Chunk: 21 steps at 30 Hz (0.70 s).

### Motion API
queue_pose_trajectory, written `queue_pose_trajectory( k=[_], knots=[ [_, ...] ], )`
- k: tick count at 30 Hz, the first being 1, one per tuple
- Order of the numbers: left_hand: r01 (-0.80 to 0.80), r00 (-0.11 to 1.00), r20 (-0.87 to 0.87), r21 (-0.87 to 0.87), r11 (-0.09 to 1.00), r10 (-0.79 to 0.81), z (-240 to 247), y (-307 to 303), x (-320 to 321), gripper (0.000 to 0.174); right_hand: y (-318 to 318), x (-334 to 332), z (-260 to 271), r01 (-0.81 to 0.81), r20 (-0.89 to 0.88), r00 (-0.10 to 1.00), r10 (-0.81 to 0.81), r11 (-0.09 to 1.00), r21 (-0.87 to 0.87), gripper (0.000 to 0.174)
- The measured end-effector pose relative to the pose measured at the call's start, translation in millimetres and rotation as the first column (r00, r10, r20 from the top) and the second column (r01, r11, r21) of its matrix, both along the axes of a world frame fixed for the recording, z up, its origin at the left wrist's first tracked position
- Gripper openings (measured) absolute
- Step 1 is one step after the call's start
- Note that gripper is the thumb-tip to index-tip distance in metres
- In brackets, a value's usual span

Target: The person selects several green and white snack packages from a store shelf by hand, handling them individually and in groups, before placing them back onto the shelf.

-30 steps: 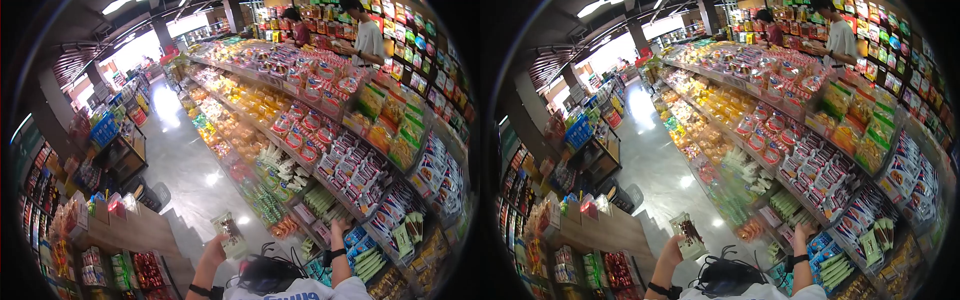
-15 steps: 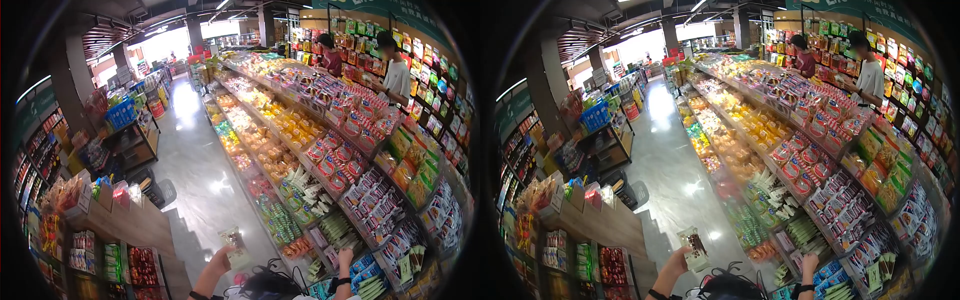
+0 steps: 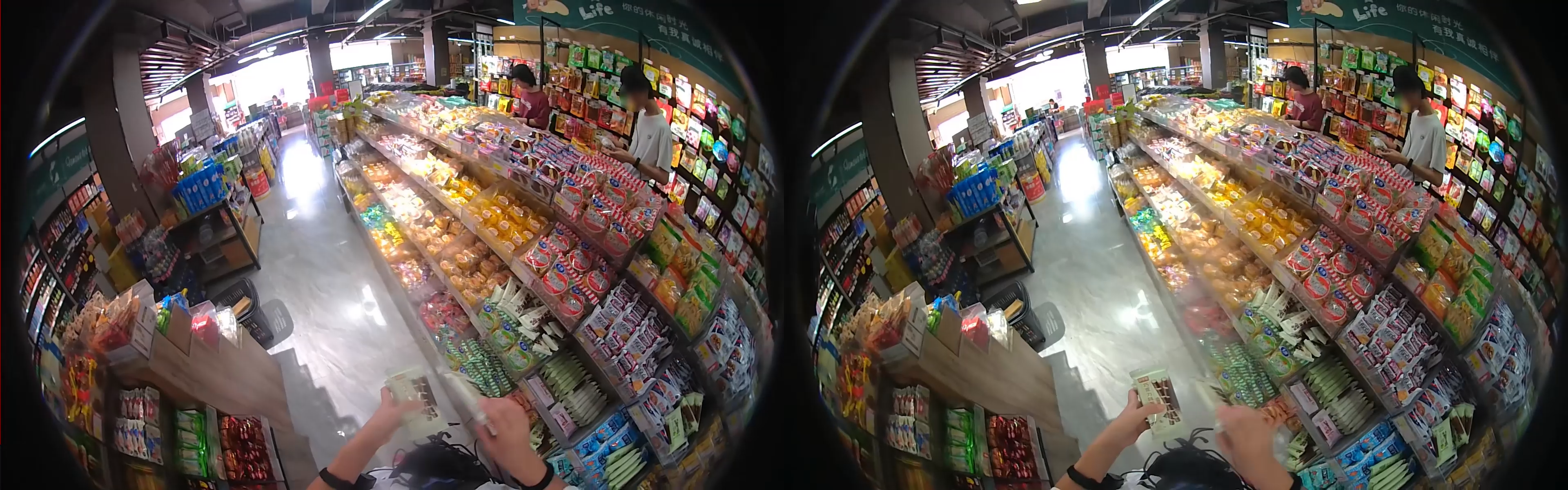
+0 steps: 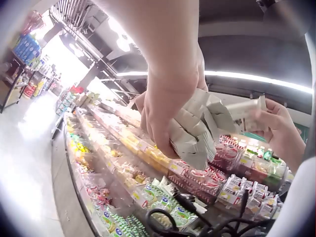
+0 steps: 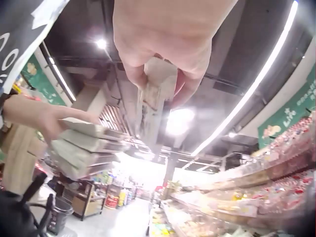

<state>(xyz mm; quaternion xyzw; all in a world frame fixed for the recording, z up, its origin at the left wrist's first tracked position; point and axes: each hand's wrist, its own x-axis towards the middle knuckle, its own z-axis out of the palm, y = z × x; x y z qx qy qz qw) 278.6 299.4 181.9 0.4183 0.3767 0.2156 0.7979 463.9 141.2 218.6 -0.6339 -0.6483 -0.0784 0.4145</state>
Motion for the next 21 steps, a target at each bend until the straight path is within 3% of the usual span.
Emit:
queue_pose_trajectory(
  k=[2,5,8,12,13,14,15,16,19,21],
  knots=[
    [0.002,0.998,0.056,-0.021,1.0,-0.001,6,-2,-5,0.065,10,-24,5,-0.207,0.146,0.97,0.193,0.975,0.085,0.039],
    [0.035,0.993,0.115,-0.08,0.996,-0.026,9,1,-13,0.058,23,-60,23,-0.266,0.332,0.912,0.24,0.963,0.035,0.042],
    [0.107,0.986,0.131,-0.029,0.994,-0.102,18,8,-25,0.058,29,-85,16,-0.308,0.092,0.946,0.312,0.95,-0.06,0.043],
    [0.197,0.972,0.126,0.037,0.98,-0.2,30,8,-41,0.058,34,-91,-5,-0.308,-0.196,0.934,0.298,0.951,-0.026,0.038],
    [0.215,0.968,0.117,0.067,0.974,-0.222,31,7,-44,0.059,34,-98,-9,-0.152,-0.348,0.931,0.108,0.983,-0.102,0.051],
    [0.234,0.964,0.107,0.098,0.967,-0.244,32,6,-45,0.059,38,-103,-14,-0.139,-0.507,0.857,0.091,0.989,-0.057,0.059],
    [0.275,0.961,-0.035,0.162,0.948,-0.273,39,4,-42,0.061,46,-104,-20,-0.115,-0.651,0.755,0.08,0.993,-0.011,0.067],
    [0.279,0.96,-0.012,0.152,0.948,-0.28,39,5,-44,0.062,53,-104,-26,-0.08,-0.773,0.63,0.075,0.996,0.032,0.076],
    [0.318,0.946,0.017,0.136,0.938,-0.323,29,4,-51,0.06,56,-95,-44,-0.264,-0.875,0.482,-0.039,0.946,-0.188,0.084],
    [0.373,0.927,-0.014,0.155,0.915,-0.375,11,8,-53,0.057,56,-95,-28,-0.473,-0.991,0.131,-0.022,0.877,-0.082,0.088]
  ],
)
